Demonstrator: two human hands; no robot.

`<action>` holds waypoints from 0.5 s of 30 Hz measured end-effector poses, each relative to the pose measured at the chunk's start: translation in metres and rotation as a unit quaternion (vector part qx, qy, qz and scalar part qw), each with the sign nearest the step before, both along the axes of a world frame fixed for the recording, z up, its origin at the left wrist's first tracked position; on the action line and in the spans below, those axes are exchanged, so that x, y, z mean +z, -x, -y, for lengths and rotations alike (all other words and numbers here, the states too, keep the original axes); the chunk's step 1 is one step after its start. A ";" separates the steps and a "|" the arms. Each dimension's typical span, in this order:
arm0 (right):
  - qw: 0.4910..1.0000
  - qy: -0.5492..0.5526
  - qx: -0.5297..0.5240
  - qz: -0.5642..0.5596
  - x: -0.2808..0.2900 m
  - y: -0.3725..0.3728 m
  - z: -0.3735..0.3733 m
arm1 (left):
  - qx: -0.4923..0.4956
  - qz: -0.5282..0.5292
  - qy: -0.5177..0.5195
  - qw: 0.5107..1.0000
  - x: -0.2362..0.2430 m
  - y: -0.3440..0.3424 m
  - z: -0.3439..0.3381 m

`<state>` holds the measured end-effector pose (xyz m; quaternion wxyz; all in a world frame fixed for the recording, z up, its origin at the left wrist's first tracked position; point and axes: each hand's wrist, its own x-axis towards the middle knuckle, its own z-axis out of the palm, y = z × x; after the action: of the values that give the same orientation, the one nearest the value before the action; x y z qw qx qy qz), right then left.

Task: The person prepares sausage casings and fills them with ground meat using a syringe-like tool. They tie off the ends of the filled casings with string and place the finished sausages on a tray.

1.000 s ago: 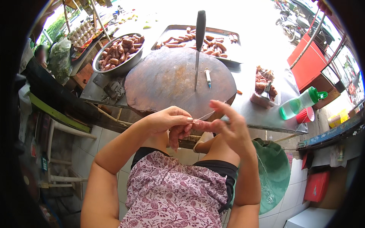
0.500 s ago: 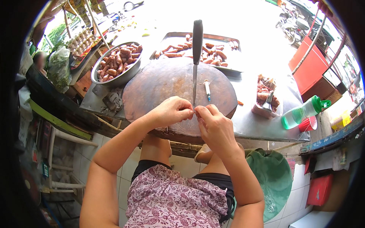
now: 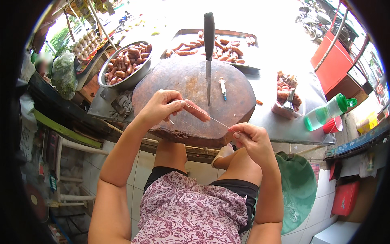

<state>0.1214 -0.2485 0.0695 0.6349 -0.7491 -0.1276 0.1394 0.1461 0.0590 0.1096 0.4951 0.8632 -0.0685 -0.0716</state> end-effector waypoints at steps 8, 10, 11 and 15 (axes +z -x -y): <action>0.958 0.096 -0.148 0.227 0.006 -0.022 -0.017 | 0.087 0.211 -0.265 0.937 0.001 -0.005 0.036; 0.940 0.152 -0.197 0.232 0.001 -0.041 -0.019 | 0.087 0.223 -0.293 0.926 0.000 -0.017 0.041; 0.931 0.180 -0.201 0.247 -0.002 -0.049 -0.018 | 0.086 0.235 -0.310 0.917 0.000 -0.022 0.043; 0.891 0.323 -0.211 0.241 -0.016 -0.081 -0.023 | 0.064 0.192 -0.351 0.914 -0.010 -0.042 0.048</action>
<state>0.2019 -0.2255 0.0538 0.3226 -0.9325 -0.0635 -0.1492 0.1877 0.0113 0.0998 0.1414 0.9810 -0.0771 0.1084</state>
